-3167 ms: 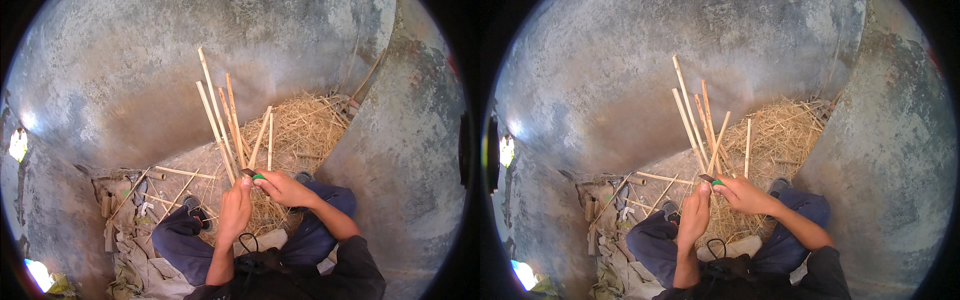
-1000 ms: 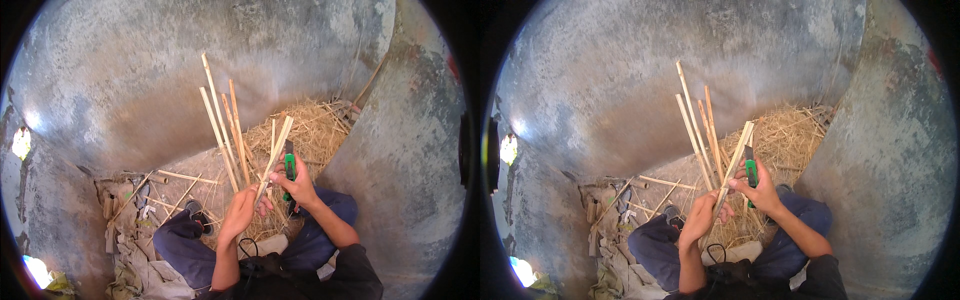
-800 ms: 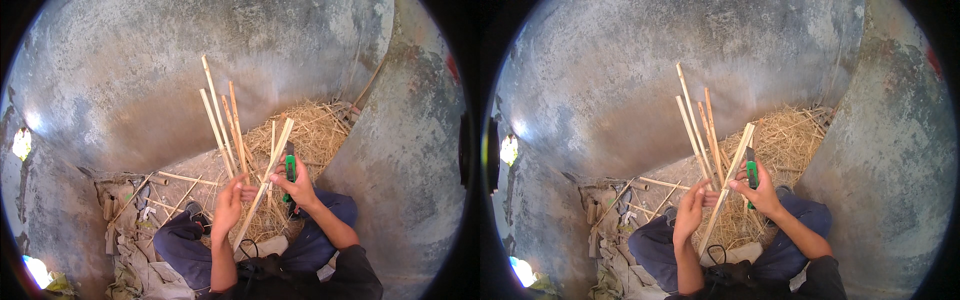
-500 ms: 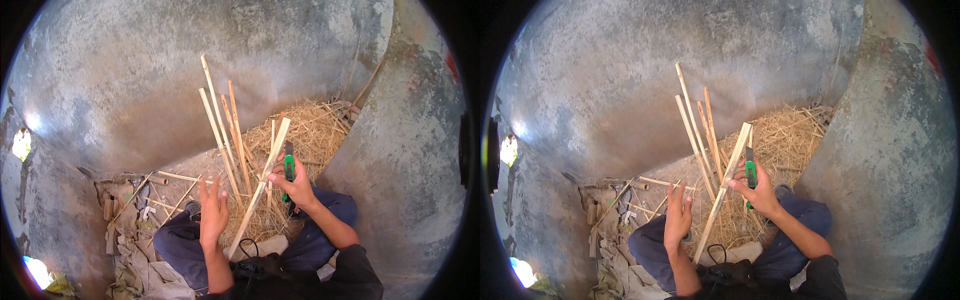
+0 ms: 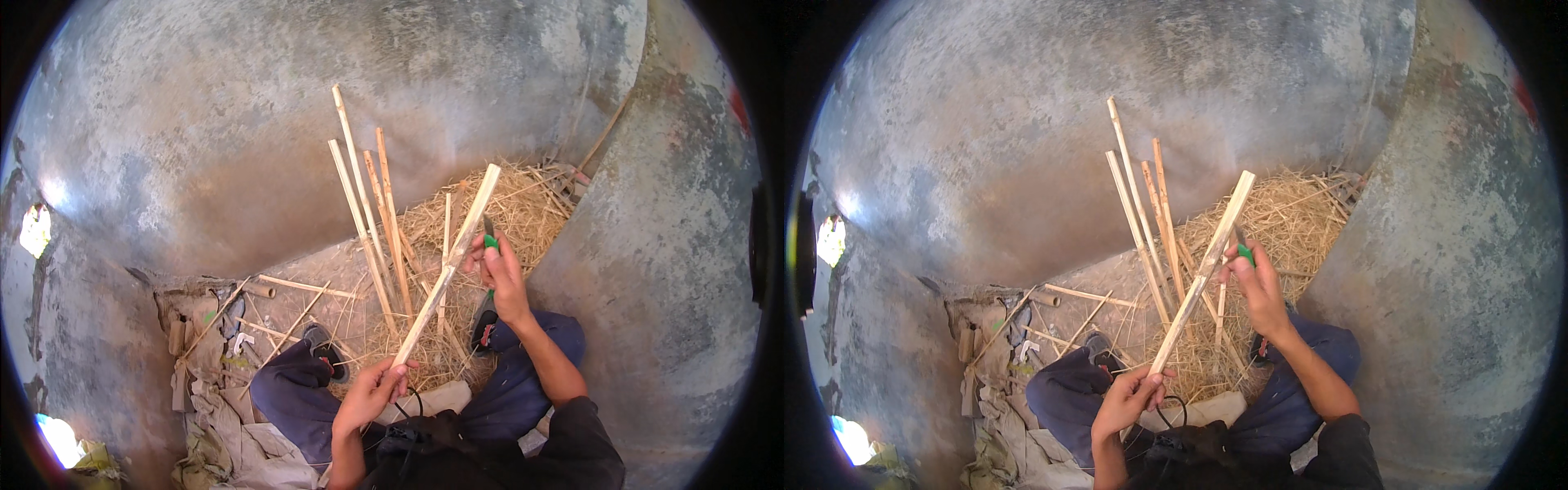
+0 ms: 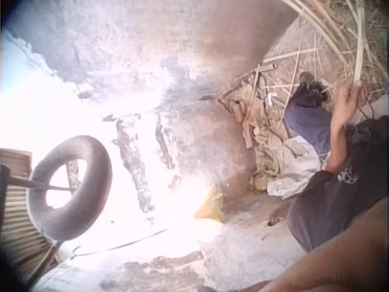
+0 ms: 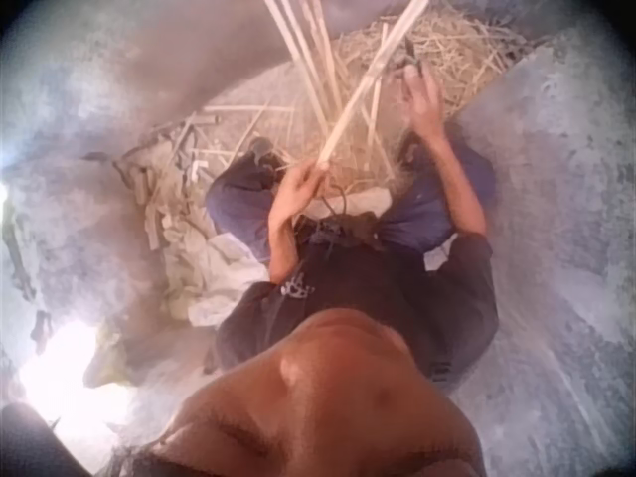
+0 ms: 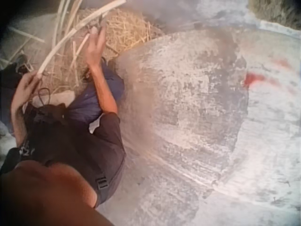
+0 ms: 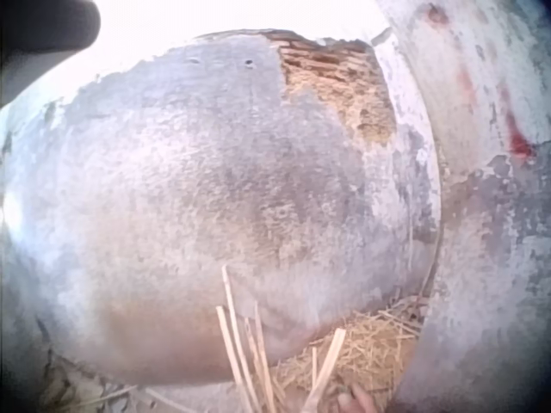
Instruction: The person uses a knife to shave thin strips from a bundle of bamboo stalks held between their legs.
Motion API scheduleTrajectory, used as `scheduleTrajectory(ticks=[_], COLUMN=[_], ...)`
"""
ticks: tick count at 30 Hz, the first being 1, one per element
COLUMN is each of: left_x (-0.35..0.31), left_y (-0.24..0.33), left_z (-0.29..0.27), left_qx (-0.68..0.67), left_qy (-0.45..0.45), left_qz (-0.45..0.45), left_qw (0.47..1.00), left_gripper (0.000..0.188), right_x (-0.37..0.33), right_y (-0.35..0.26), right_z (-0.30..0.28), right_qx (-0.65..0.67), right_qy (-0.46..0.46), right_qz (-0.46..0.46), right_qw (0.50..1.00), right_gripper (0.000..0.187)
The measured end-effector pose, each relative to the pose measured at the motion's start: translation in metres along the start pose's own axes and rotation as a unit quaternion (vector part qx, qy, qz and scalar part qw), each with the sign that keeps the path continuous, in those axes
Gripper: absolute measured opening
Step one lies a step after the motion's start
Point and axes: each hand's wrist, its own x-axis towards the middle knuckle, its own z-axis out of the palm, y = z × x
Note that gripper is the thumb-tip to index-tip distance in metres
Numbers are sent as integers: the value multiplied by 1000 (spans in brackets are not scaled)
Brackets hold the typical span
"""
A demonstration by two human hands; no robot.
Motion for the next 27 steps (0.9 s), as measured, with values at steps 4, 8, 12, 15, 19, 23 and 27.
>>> scheduleTrajectory(ticks=[4, 8, 12, 15, 19, 23, 27], left_x=[-3, -2, -2, -2, 0, 3, 4], left_y=[21, 35, 48, 50, 55, 50, 54], left_z=[9, 14, 20, 23, 29, 30, 35], left_qx=[24, 44, 42, 48, 83, 131, 133], left_qy=[70, 110, 117, 124, 151, 162, 180], left_qz=[40, 63, 72, 77, 110, 123, 114], left_qw=[996, 991, 990, 988, 979, 970, 968], left_gripper=[32, 32, 32, 30, 27, 26, 27], right_x=[-5, -28, -42, -47, -51, -55, -55], right_y=[-18, -28, -30, -29, -28, -29, -35], right_z=[-4, 13, 28, 32, 36, 40, 44], right_qx=[-178, -291, -306, -346, -375, -391, -396], right_qy=[-90, -144, -153, -158, -146, -147, -130], right_qz=[-80, -151, -169, -209, -250, -269, -266], right_qw=[977, 934, 924, 901, 881, 868, 869], right_gripper=[37, 35, 30, 29, 31, 29, 27])
